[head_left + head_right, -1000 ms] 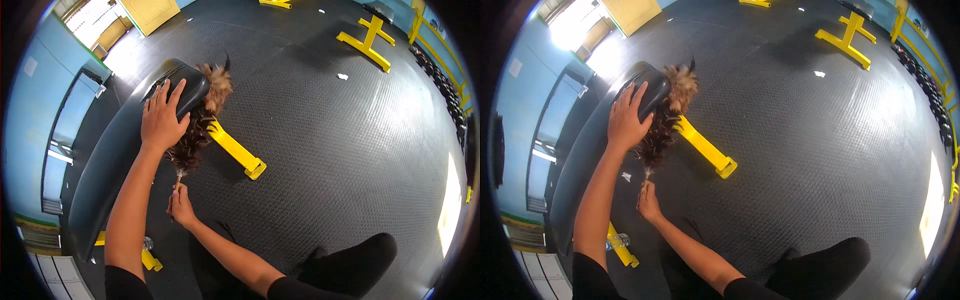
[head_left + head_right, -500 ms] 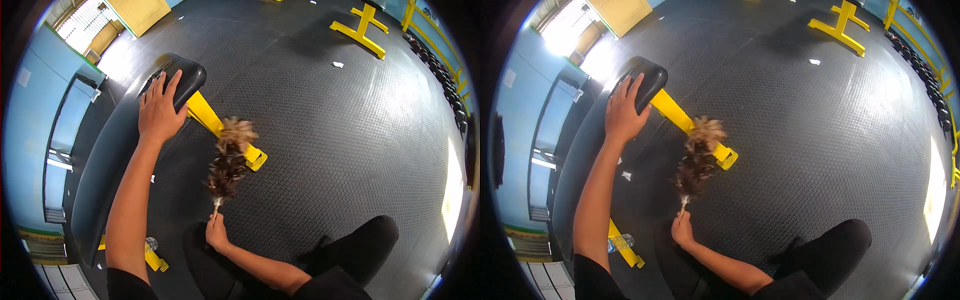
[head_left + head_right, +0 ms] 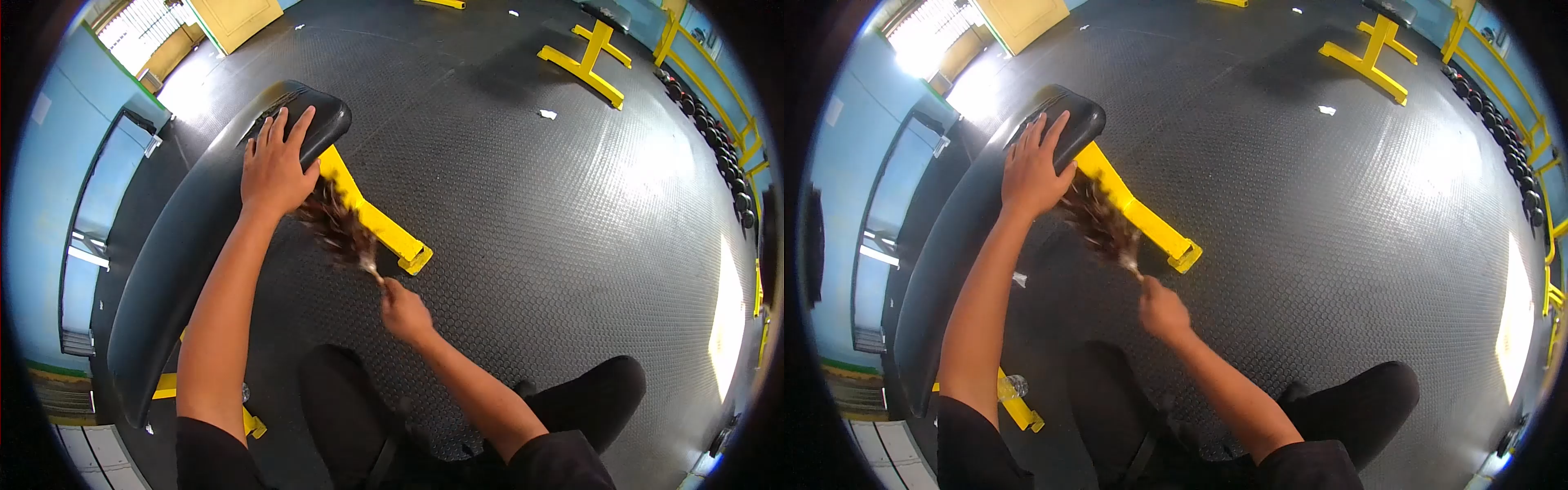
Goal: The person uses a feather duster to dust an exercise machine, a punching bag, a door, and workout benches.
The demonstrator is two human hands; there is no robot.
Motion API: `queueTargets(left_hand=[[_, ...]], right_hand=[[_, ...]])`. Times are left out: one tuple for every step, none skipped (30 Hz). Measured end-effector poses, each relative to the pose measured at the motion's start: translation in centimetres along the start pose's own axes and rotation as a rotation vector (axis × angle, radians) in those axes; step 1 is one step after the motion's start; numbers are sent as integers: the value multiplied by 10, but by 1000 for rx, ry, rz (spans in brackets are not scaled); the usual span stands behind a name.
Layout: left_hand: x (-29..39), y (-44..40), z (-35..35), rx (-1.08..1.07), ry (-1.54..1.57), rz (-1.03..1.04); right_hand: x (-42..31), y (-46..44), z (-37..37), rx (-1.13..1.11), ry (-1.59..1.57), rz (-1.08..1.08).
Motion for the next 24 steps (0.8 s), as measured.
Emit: queueTargets(left_hand=[[0,-1,0,8,0,-7],[0,-2,1,9,7,-8],[-1,-2,1,13,3,-5],[-1,-1,3,14,-1,-5],[-2,0,3,6,7,-9],[-2,-1,2,2,10,-8],[-2,-1,1,2,15,-9],[-1,0,2,1,26,-13],[-1,0,1,0,25,-8],[-2,0,1,1,23,-5],[-3,0,0,5,28,-12],[-3,0,1,10,39,-9],[-3,0,1,16,50,-8],[-4,0,1,6,58,-7],[-4,1,-1,13,66,-9],[-4,1,-1,8,70,-4],[-5,1,-1,1,74,0],[-6,0,-2,-35,77,-1],[-7,1,-2,-32,81,-6],[-7,2,-1,4,79,-7],[-7,1,-1,40,78,-7],[-9,-3,-5,41,79,-10],[-12,-9,-11,22,120,18],[-16,-16,-13,2,158,43]], right_hand=[[25,-5,-11,-15,55,35],[50,-9,-25,-32,109,71],[70,-9,-43,-34,159,131],[79,-7,-66,-7,242,197],[98,-13,-85,-26,299,184],[114,-20,-106,-91,341,216],[104,-16,-134,-105,359,300],[89,-12,-160,-133,419,289],[84,-11,-186,-157,456,248],[78,-10,-210,-182,492,205],[61,-4,-233,-175,532,207],[37,4,-251,-168,573,207],[12,11,-261,-164,583,201],[-10,21,-271,-149,571,205],[-22,26,-278,-133,558,212],[-26,28,-282,-123,564,210],[-26,29,-287,-41,495,228],[-23,30,-291,38,426,247],[-18,29,-289,40,432,244],[-8,26,-281,-4,417,218],[7,22,-274,-48,401,194],[34,14,-274,-93,360,83],[36,18,-276,-95,361,81],[36,19,-277,-150,426,127]])
Point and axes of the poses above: each hand's wrist, its own y-axis away from the middle knuckle, its own z-axis out of the palm, x = y × z, the point moved 5 cm from there along -y, towards the middle knuckle, and after that the axes turned 15 degrees about -y, right-handed, at the moved point
